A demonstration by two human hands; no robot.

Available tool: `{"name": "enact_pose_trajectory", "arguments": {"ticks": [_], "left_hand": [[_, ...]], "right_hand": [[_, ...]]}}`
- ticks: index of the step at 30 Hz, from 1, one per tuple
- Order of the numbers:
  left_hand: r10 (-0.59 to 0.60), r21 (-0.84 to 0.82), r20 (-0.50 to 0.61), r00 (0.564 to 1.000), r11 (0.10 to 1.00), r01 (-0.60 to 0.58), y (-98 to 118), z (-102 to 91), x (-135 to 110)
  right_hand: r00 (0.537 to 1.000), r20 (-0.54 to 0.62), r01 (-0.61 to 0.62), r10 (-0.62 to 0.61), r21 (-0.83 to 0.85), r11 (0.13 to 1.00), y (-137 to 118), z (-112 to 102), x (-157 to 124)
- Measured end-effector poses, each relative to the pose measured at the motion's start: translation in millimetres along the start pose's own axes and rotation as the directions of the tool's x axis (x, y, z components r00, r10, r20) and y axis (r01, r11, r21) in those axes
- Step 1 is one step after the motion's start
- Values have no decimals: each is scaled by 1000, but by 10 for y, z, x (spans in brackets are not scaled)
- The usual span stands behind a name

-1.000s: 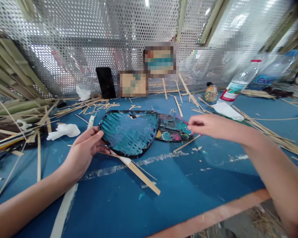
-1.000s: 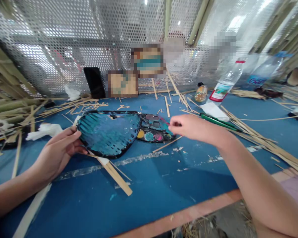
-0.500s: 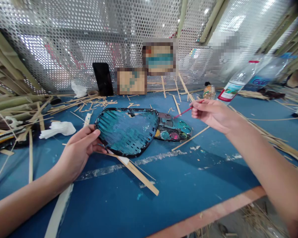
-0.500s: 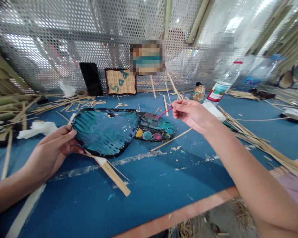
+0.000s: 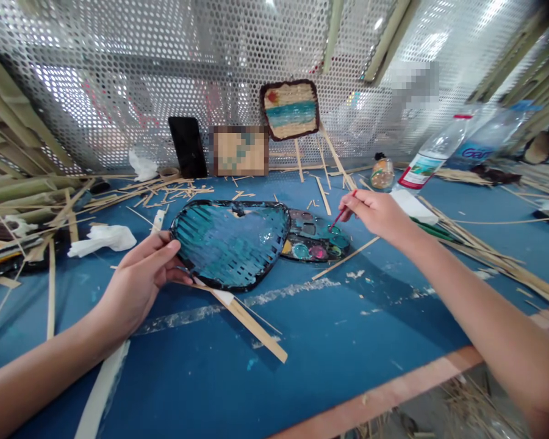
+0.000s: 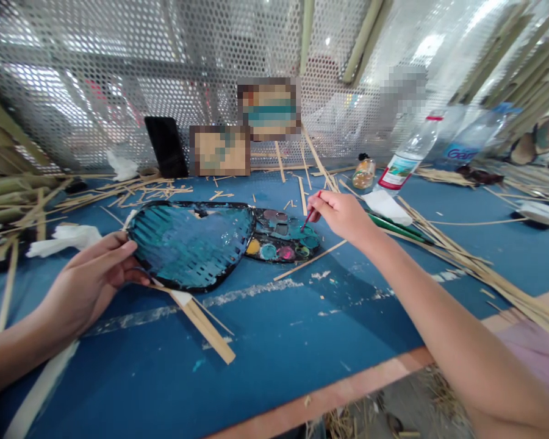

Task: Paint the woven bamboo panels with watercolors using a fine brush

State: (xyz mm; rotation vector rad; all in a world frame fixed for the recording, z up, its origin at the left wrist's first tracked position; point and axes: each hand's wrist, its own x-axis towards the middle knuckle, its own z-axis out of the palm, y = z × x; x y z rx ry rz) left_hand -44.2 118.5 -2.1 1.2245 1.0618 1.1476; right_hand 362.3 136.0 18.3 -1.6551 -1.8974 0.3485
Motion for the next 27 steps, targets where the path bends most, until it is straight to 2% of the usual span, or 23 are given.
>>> {"name": "enact_pose_trajectory", "arguments": {"ticks": [5,7,10,12,16,19,24,27], "left_hand": [[-6,28,19,1000,1000,6,-2,-7,-5],[-5,31,36,999,1000,4,-4,-9,-8],[8,29,64,998,1000,-10,-9,-4,-11],[16,32,65,998,999,-18,-12,2,-12],[12,25,49,999,1000,-13,-9,9,-17],[16,13,60,998,1000,-17,-1,11,-23],[17,16,54,998,1000,-18,2,25,-21],[12,9,40,999,1000,-12,-6,27,-14]], "right_hand": [[999,-40,-2,2,22,1000,-31,4,-22],[990,-143,28,-10,124,992,-90,1,-55],[934,-358,139,-15,322,937,-250,36,-149],[917,-395,232,-65,394,889,-397,99,-250],[929,-255,339,-269,287,896,-660,262,-487],[915,-193,394,-355,222,892,-726,343,-581],[947,-139,312,-290,179,933,-674,396,-535],[949,-13,308,-314,233,922,-657,404,-505]]}}
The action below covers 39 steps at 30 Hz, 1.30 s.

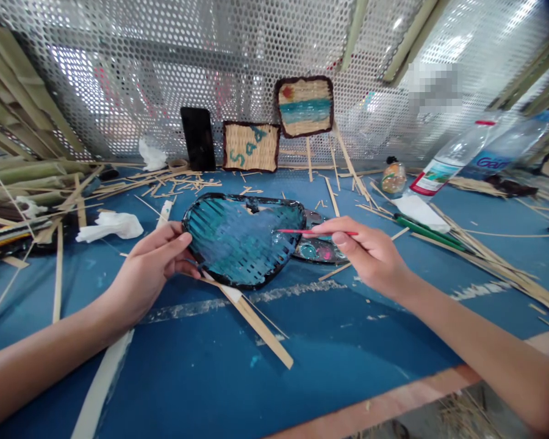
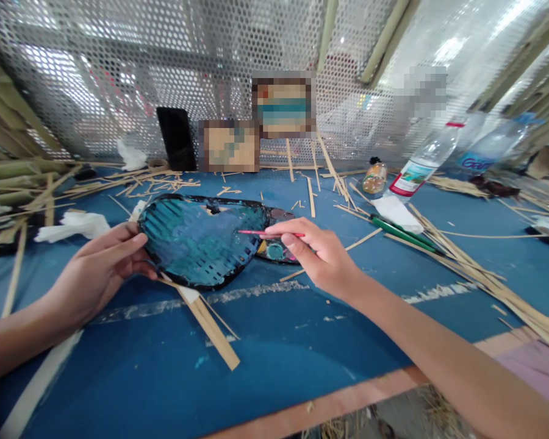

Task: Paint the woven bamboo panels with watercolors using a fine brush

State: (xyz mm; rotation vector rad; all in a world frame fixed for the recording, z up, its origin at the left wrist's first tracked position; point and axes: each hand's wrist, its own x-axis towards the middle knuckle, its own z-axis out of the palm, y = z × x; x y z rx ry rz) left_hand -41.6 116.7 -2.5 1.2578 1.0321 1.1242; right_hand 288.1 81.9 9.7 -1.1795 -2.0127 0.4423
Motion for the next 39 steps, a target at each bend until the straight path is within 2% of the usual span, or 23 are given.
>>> {"name": "enact_pose_trajectory", "arguments": {"ticks": [2,3,6,8,13,17,21,23,25,28,31,34,36,37,39], "left_hand": [[-2,-8,-3,1000,1000,2,-5,-5,5],[-1,-9,-2,1000,1000,1,-7,-8,6],[1,-2,13,1000,1000,-1,-11,-14,7],[0,6,10,1000,1000,0,-13,-14,5],[-5,4,2,1000,1000,5,-19,-16,3],[2,16,15,1000,1000,-2,-23,-35,7],[6,11,11,1000,1000,-6,-18,-32,7],[4,0,-1,1000,1000,-4,-15,-21,9],[-4,-3,-5,1000,1000,4,-13,-13,9],[-5,1,9,1000,1000,5,-11,-15,5],[-1,6,23,1000,1000,1,-13,-28,-2],[2,11,42,999,1000,-2,-23,-41,-4],[14,14,43,999,1000,-15,-35,-48,-2],[20,18,37,999,1000,-20,-42,-50,1],[25,24,21,999,999,-25,-52,-51,10]], "right_hand": [[998,65,2,-5,41,999,-1,-4,5],[998,63,-5,2,52,999,-4,-6,6],[998,-25,-63,64,39,997,-9,-6,6],[996,-44,-78,80,32,996,-6,5,3],[997,71,14,-22,104,994,5,34,-8],[998,11,-61,60,103,993,10,23,1],[990,110,77,-93,138,987,29,20,14],[986,116,105,-121,134,985,39,19,11],[995,84,39,-49,117,992,37,16,2],[998,-30,-45,50,159,986,13,3,-7],[982,-182,8,47,294,956,26,-54,24],[919,-391,97,46,339,936,161,-206,106],[872,-486,82,57,259,962,314,-345,169],[871,-488,47,61,206,977,397,-411,196],[918,-388,-48,80,93,995,547,-511,234]]}}
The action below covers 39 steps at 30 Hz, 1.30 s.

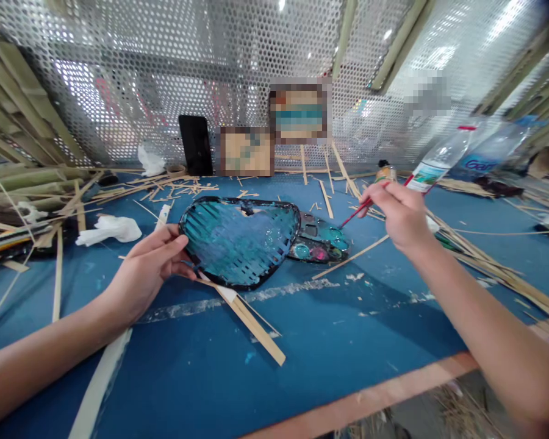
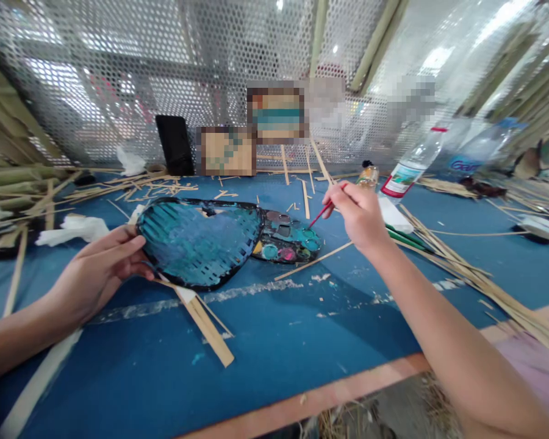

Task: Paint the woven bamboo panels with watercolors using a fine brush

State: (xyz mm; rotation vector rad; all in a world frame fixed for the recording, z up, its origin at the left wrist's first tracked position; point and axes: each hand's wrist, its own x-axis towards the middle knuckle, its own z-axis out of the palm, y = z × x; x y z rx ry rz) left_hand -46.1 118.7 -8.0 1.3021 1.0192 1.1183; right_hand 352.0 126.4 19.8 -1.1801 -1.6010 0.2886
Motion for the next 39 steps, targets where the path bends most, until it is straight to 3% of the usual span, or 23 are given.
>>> {"name": "enact_pose_trajectory", "arguments": {"ticks": [3,5,18,21,24,27,33,37,39], "left_hand": [[1,-7,-5,1000,1000,-1,-4,7,14],[5,-9,-3,1000,1000,-5,1,14,19],[-8,0,1,1000,1000,8,1,2,17],[-7,-7,-7,1000,1000,7,-5,3,22],[-7,1,3,1000,1000,7,-12,-5,20],[-10,-2,13,1000,1000,10,-20,-16,11],[2,20,5,1000,1000,-2,-8,-9,13],[-5,10,4,1000,1000,5,-6,-2,16],[-6,2,7,1000,1000,6,-13,-1,16]], "right_hand": [[975,199,-49,96,-229,972,128,-40,44],[960,235,-64,151,-340,938,155,-25,40],[962,212,-91,172,-345,934,239,-23,75],[984,133,-79,121,-285,955,188,-6,50],[998,57,0,-1,15,1000,3,68,-49],[991,68,93,-112,232,968,-246,187,-215],[928,296,231,-227,24,973,-449,352,-422],[844,442,306,-305,70,949,-402,408,-425],[845,451,290,-289,69,955,-388,415,-422]]}}
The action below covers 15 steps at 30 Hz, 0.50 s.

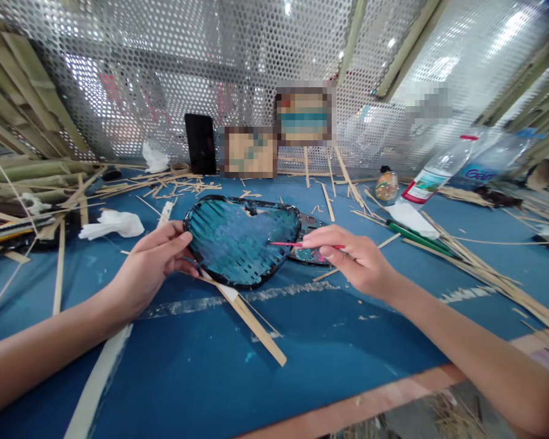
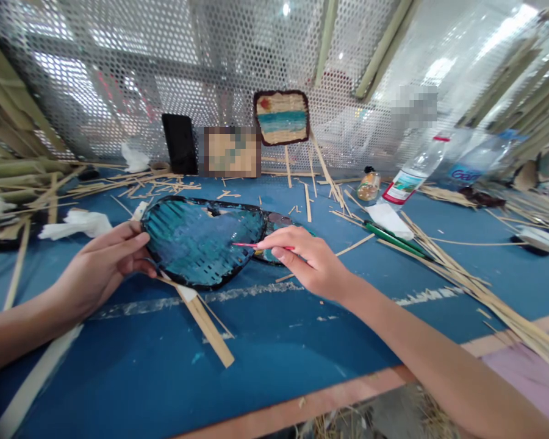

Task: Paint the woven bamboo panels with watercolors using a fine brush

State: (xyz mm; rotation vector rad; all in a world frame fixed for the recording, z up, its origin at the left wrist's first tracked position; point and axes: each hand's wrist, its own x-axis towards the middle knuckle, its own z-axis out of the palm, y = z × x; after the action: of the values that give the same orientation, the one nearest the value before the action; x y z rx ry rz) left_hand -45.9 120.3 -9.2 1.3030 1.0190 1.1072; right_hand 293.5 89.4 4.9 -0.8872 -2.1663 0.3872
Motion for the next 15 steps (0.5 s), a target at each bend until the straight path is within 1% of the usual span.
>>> {"name": "enact_pose_trajectory", "arguments": {"ticks": [3,4,8,11,12,13,15], "left_hand": [[-2,-12,2,1000,1000,2,-6,0,6],[-2,-15,3,1000,1000,2,-4,0,9],[1,-11,12,1000,1000,-1,16,-1,6],[6,-11,18,1000,1000,-6,24,-2,-4],[6,-10,16,1000,1000,-6,23,-2,-5],[4,-8,12,1000,1000,-3,22,-3,-6],[-3,-5,9,1000,1000,3,22,-3,-4]], "right_hand": [[989,-94,-116,112,-36,993,-1,-11,-3],[986,-101,-139,134,-35,990,-3,-15,-5],[994,4,-108,108,-2,994,13,-19,-4],[980,-43,-196,195,-13,981,34,-23,5],[974,-37,-226,226,-3,974,31,-27,10],[971,-11,-239,239,11,971,20,-35,17],[973,51,-229,227,51,972,-11,-72,36]]}}
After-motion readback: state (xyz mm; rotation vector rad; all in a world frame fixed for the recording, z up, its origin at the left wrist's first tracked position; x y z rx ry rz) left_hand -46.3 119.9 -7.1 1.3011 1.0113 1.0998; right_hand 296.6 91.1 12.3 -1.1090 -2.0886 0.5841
